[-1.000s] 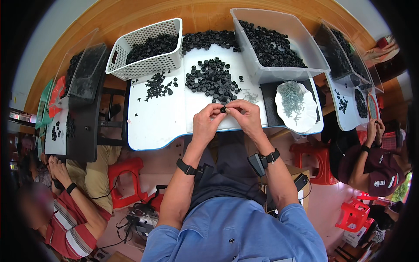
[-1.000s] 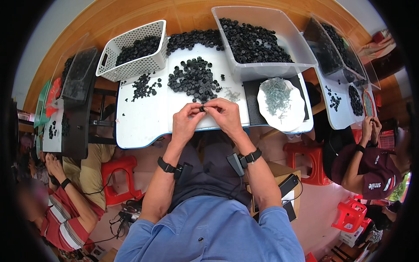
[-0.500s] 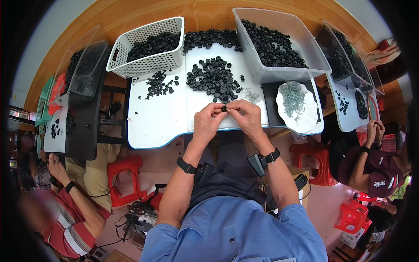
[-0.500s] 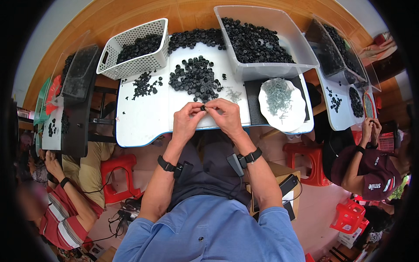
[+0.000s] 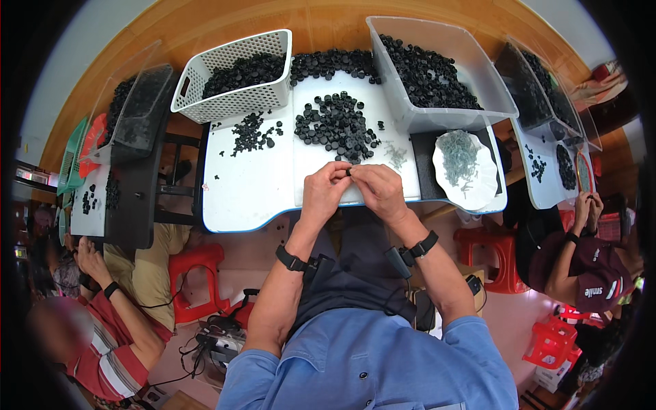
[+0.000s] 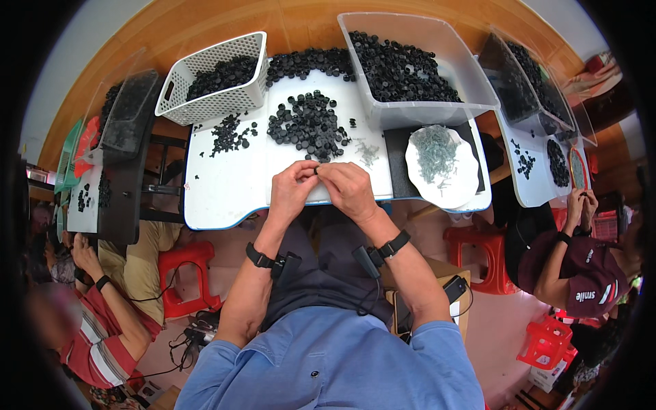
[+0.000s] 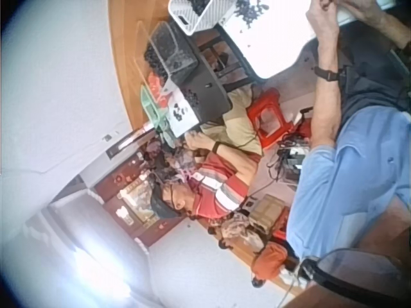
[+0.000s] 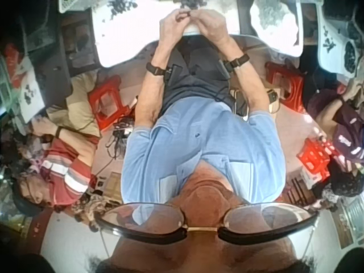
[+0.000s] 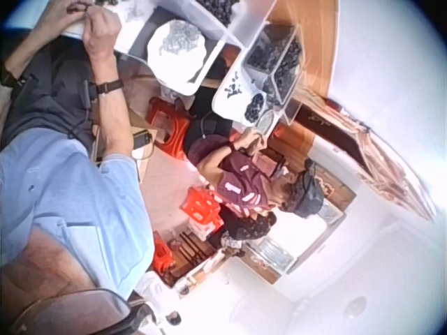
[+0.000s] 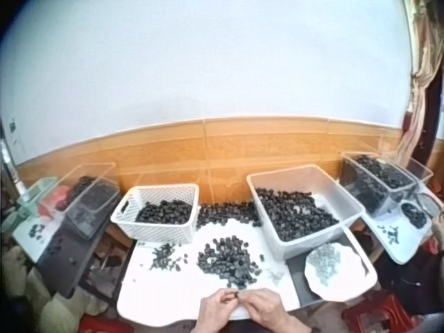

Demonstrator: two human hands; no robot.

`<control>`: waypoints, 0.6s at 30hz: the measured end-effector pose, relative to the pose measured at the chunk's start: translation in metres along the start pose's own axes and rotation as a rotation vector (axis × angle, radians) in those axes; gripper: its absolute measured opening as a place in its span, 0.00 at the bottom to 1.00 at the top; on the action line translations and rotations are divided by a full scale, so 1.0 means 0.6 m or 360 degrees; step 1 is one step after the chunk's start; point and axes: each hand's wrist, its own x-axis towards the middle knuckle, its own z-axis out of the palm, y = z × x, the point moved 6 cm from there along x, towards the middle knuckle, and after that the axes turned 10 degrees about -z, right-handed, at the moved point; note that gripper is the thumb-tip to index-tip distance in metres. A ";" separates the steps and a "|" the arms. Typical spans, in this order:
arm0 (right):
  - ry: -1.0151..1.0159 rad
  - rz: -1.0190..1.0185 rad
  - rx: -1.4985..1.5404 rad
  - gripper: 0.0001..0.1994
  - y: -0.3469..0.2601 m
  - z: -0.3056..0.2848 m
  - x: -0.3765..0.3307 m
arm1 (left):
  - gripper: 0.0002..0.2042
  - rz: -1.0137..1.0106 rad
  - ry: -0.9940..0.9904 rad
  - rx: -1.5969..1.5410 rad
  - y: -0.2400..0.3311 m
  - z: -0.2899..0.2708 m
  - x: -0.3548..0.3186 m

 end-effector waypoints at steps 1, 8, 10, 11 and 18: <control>-0.0012 -0.0035 -0.0026 0.09 -0.005 -0.003 0.001 | 0.15 -0.0093 -0.0082 0.0018 -0.002 0.001 0.002; -0.0132 -0.0034 -0.0056 0.15 -0.023 -0.006 0.004 | 0.15 -0.0161 -0.0210 -0.0408 -0.028 -0.006 0.007; -0.0120 -0.0043 -0.0007 0.17 -0.022 -0.011 0.002 | 0.15 -0.0231 -0.0281 -0.0508 -0.029 -0.001 0.012; -0.0115 -0.0048 0.0044 0.19 -0.020 -0.013 0.001 | 0.15 -0.0225 -0.0285 -0.0502 -0.028 -0.001 0.014; -0.0116 0.0043 0.0194 0.20 -0.008 -0.009 -0.003 | 0.15 -0.0305 -0.0338 -0.0505 -0.019 0.002 0.019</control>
